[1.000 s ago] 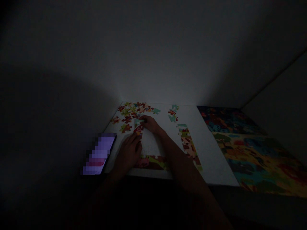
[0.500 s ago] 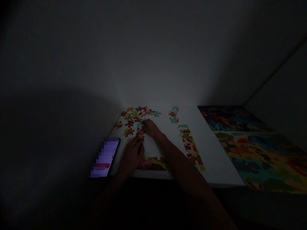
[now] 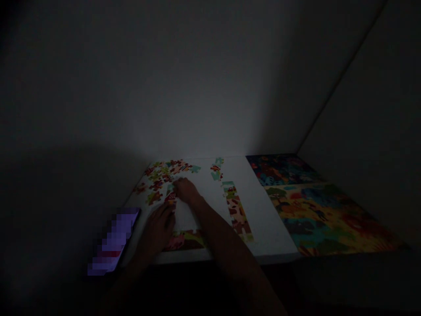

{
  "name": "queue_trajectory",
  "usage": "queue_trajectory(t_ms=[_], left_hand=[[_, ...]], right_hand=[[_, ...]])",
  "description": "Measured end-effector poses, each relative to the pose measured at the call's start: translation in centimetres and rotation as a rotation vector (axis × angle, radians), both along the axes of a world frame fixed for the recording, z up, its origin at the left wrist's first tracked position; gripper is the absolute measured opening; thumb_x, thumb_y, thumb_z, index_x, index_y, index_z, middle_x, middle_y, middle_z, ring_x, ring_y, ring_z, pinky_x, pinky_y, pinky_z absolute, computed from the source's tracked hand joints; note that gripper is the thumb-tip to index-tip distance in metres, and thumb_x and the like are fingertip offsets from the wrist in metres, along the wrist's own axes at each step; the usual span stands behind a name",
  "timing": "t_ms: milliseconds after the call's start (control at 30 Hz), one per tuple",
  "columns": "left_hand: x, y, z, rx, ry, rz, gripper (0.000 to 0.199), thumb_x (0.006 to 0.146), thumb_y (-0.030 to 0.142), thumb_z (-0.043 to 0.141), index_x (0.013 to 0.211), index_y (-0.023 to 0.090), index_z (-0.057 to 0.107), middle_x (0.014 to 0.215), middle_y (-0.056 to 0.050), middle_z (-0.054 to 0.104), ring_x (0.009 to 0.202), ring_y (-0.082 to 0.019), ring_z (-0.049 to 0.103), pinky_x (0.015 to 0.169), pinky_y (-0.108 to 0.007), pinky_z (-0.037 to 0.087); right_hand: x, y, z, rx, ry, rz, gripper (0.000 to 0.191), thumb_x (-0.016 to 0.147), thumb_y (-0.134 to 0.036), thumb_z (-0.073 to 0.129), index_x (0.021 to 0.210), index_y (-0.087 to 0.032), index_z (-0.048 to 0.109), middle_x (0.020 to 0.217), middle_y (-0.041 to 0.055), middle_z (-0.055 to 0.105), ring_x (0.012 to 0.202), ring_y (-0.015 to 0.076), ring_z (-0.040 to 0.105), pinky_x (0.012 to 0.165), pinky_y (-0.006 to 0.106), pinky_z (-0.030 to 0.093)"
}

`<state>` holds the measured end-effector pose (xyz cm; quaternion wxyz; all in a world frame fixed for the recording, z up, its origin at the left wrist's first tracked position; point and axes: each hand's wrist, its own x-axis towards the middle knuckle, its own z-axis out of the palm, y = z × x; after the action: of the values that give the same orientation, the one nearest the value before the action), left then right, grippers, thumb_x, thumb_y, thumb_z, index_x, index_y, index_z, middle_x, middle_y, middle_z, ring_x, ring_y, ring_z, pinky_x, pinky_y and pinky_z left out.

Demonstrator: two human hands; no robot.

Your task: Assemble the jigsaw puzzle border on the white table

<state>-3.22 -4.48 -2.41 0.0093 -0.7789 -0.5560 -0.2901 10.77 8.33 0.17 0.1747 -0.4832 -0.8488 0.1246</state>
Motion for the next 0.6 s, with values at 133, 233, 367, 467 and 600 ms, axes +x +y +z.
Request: queue_trajectory(t_ms=[133,233,367,467,600], left_hand=[[-0.21,0.23,-0.32,0.008,-0.012,0.003,0.034,0.093,0.024,0.044,0.118,0.018,0.065,0.13,-0.012,0.063,0.121,-0.027,0.058,0.106,-0.05,0.047],[-0.27,0.22,-0.23,0.002,-0.03,-0.006,0.035,0.094,0.026,0.042,0.117,0.018,0.066,0.13,-0.012,0.063,0.122,-0.027,0.058,0.106,-0.049,0.047],[-0.41,0.36,-0.33,-0.016,-0.018,-0.012,0.035,0.095,0.028,0.041,0.117,0.019,0.066,0.13,-0.011,0.063,0.123,-0.026,0.057,0.107,-0.049,0.046],[-0.55,0.57,-0.53,-0.031,-0.011,-0.021,0.037,0.096,0.029,0.039,0.119,0.017,0.065,0.131,-0.012,0.062,0.124,-0.026,0.056,0.108,-0.049,0.045],[-0.48,0.55,-0.34,-0.024,-0.011,-0.021,0.035,0.095,0.028,0.04,0.118,0.019,0.065,0.131,-0.011,0.063,0.123,-0.026,0.057,0.107,-0.048,0.046]], right_hand=[[0.03,-0.06,0.16,0.026,-0.035,0.023,0.029,0.096,-0.025,0.048,0.117,-0.015,0.066,0.116,0.0149,0.065,0.107,0.0226,0.059,0.091,0.03,0.044],[-0.01,-0.03,0.01,0.034,-0.036,0.022,0.028,0.096,-0.026,0.049,0.116,-0.016,0.066,0.116,0.0143,0.065,0.108,0.0224,0.059,0.092,0.031,0.044],[0.01,0.01,-0.14,0.037,-0.016,0.032,0.027,0.096,-0.024,0.048,0.113,-0.015,0.066,0.115,0.0143,0.065,0.107,0.0227,0.059,0.092,0.031,0.044],[0.07,0.2,-0.26,0.029,0.013,0.031,0.027,0.095,-0.023,0.049,0.115,-0.015,0.066,0.115,0.014,0.065,0.108,0.0221,0.059,0.093,0.031,0.044],[0.05,0.48,-0.49,0.012,0.036,0.051,0.027,0.094,-0.022,0.05,0.112,-0.014,0.068,0.113,0.015,0.065,0.108,0.0217,0.059,0.091,0.029,0.044]])
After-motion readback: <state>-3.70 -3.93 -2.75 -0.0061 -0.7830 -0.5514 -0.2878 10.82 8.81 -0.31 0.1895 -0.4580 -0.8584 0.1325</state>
